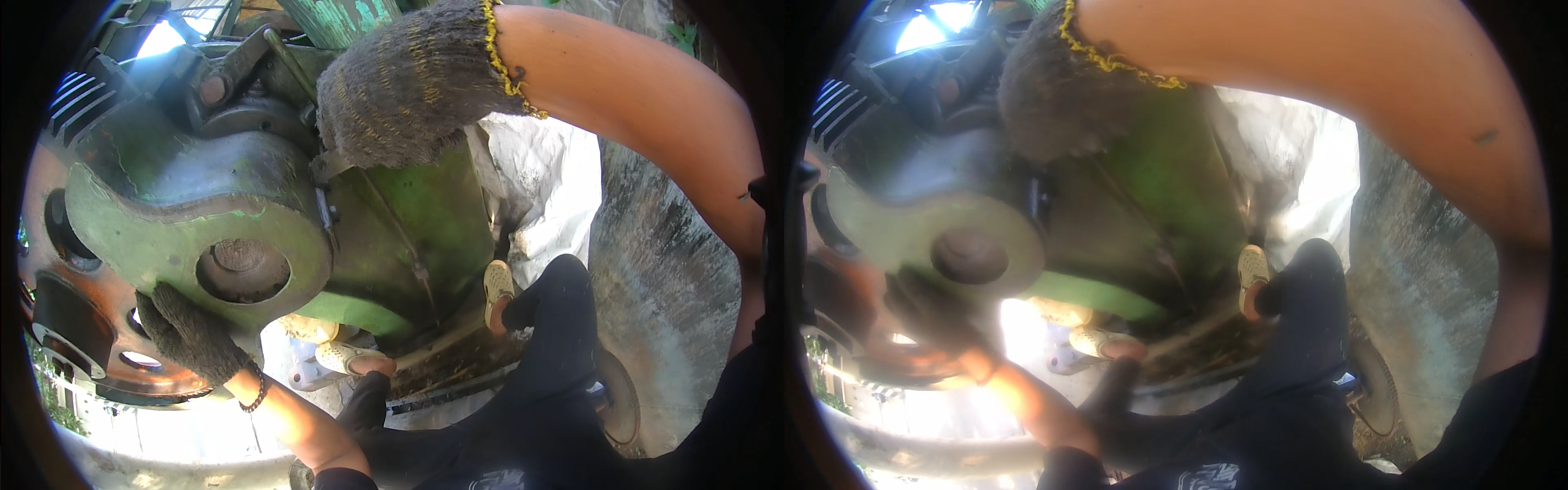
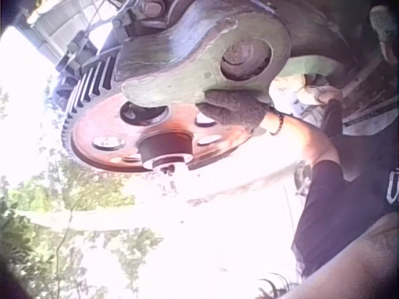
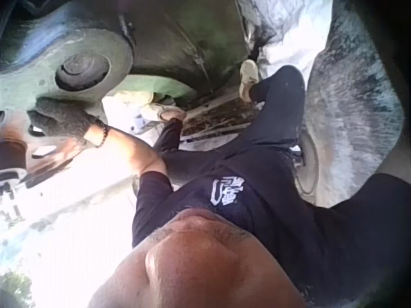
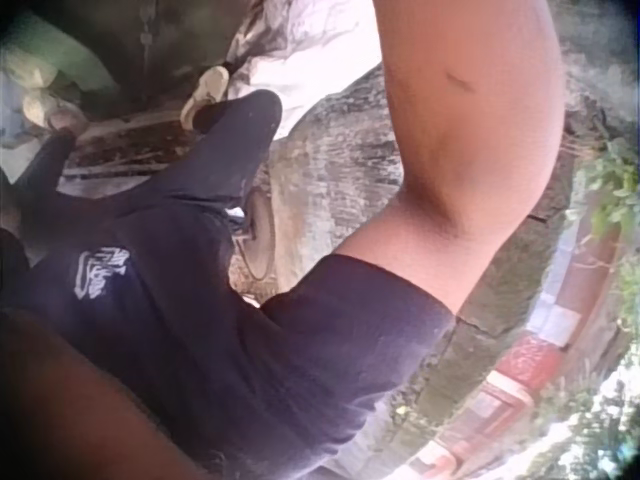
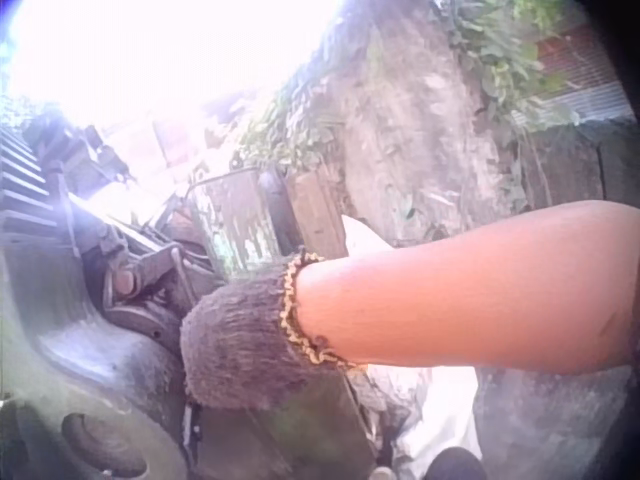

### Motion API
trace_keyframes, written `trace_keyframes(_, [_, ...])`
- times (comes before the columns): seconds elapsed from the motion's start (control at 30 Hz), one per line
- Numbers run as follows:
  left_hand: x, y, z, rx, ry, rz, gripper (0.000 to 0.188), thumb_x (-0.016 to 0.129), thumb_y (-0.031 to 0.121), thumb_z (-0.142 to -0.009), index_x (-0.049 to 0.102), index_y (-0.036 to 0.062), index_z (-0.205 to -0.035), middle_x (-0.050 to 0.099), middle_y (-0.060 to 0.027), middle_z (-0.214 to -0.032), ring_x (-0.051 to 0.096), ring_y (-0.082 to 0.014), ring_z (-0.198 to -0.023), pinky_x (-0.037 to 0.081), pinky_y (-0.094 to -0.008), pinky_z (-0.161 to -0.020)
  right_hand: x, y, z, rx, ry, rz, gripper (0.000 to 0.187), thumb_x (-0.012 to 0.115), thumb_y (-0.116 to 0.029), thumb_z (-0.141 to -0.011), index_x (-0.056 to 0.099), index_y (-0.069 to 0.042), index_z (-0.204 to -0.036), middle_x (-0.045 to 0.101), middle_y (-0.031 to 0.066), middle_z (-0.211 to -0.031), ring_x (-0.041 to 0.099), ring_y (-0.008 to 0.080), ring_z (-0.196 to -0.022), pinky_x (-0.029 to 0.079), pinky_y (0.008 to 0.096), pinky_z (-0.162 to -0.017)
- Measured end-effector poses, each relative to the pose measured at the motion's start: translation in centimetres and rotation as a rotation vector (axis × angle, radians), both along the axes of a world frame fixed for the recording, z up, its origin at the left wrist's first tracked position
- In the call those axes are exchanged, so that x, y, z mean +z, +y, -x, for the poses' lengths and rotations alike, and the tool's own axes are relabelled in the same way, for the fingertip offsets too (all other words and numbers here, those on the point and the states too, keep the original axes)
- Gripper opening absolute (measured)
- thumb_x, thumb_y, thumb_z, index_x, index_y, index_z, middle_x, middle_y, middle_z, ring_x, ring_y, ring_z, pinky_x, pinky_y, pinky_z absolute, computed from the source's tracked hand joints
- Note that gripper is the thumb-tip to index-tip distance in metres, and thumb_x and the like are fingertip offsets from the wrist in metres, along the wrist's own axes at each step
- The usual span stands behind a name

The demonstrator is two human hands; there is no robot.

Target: The person scrapes a large green metal machine part with a metal scraper while wearing gloves. They repeatedly remove rust and old paint from the surface of the gear and housing.

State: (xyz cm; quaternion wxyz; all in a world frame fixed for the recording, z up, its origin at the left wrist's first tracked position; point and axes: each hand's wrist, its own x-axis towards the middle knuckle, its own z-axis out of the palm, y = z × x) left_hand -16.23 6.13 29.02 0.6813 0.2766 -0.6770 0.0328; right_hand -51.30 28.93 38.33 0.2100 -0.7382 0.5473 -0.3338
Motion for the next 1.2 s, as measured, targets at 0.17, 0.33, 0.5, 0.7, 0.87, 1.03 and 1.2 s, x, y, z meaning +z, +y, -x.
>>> trace_keyframes(0.17, [-0.2,-0.5,0.0,-0.01,0.012,0.042,0.049,0.062,0.03,-0.107,0.059,-0.0094,-0.136,0.061,-0.0243,-0.135,0.059,-0.0321,-0.122,0.049,-0.0436,-0.105,-0.3,1.3,-0.4,0.035,-0.006,0.01,0.027,0.065,-0.011,-0.098,0.07,-0.005,-0.124,0.074,0.0125,-0.116,0.072,0.0216,-0.102,0.059,0.036,-0.091])
trace_keyframes(0.33, [0.1,-0.1,0.2,-0.005,0.038,0.015,0.05,0.063,0.032,-0.106,0.06,-0.0091,-0.135,0.062,-0.0243,-0.134,0.061,-0.0324,-0.118,0.049,-0.043,-0.105,-0.5,2.3,-1.7,0.065,0.002,0.014,0.027,0.065,-0.012,-0.098,0.07,-0.005,-0.123,0.074,0.013,-0.115,0.072,0.022,-0.102,0.059,0.0364,-0.091])
trace_keyframes(0.5, [0.9,1.2,0.9,-0.041,0.054,-0.001,0.051,0.064,0.033,-0.106,0.061,-0.0089,-0.134,0.063,-0.0244,-0.131,0.061,-0.0325,-0.115,0.05,-0.0428,-0.102,-0.3,2.8,-2.8,0.013,0.186,0.045,0.027,0.066,-0.014,-0.098,0.071,-0.005,-0.123,0.074,0.0139,-0.115,0.072,0.0232,-0.102,0.059,0.0373,-0.091])
trace_keyframes(0.7, [1.4,3.0,1.8,-0.142,0.162,-0.06,0.049,0.064,0.033,-0.105,0.064,-0.0099,-0.128,0.064,-0.0226,-0.119,0.061,-0.0317,-0.107,0.049,-0.0442,-0.099,0.0,3.7,-4.6,-0.109,0.622,0.156,0.028,0.067,-0.017,-0.097,0.072,-0.005,-0.122,0.074,0.0151,-0.115,0.072,0.0248,-0.102,0.059,0.0384,-0.092])
trace_keyframes(0.87, [1.4,3.0,1.8,-0.151,0.164,-0.08,0.049,0.064,0.035,-0.105,0.065,-0.0088,-0.127,0.063,-0.0217,-0.12,0.06,-0.0308,-0.107,0.047,-0.0435,-0.101,1.6,5.2,-8.5,-0.315,0.731,0.026,0.029,0.067,-0.02,-0.097,0.073,-0.006,-0.122,0.073,0.0166,-0.114,0.072,0.0273,-0.102,0.058,0.0398,-0.092])
trace_keyframes(1.03, [1.4,2.3,1.3,-0.068,0.034,0.026,0.053,0.06,0.04,-0.106,0.064,-0.0083,-0.128,0.062,-0.0231,-0.12,0.058,-0.0319,-0.11,0.046,-0.044,-0.102,2.0,6.5,-10.6,-0.394,0.55,-0.022,0.03,0.064,-0.019,-0.096,0.075,-0.003,-0.119,0.073,0.0189,-0.109,0.072,0.0312,-0.102,0.058,0.0417,-0.093])
trace_keyframes(1.2, [1.0,2.2,1.2,-0.097,0.068,-0.006,0.058,0.058,0.044,-0.107,0.063,-0.0087,-0.13,0.061,-0.0247,-0.122,0.055,-0.0349,-0.115,0.044,-0.0467,-0.105,1.2,7.4,-10.6,-0.427,0.57,0.044,0.031,0.065,-0.02,-0.096,0.073,-0.003,-0.121,0.073,0.0175,-0.112,0.071,0.0318,-0.105,0.056,0.0433,-0.095])
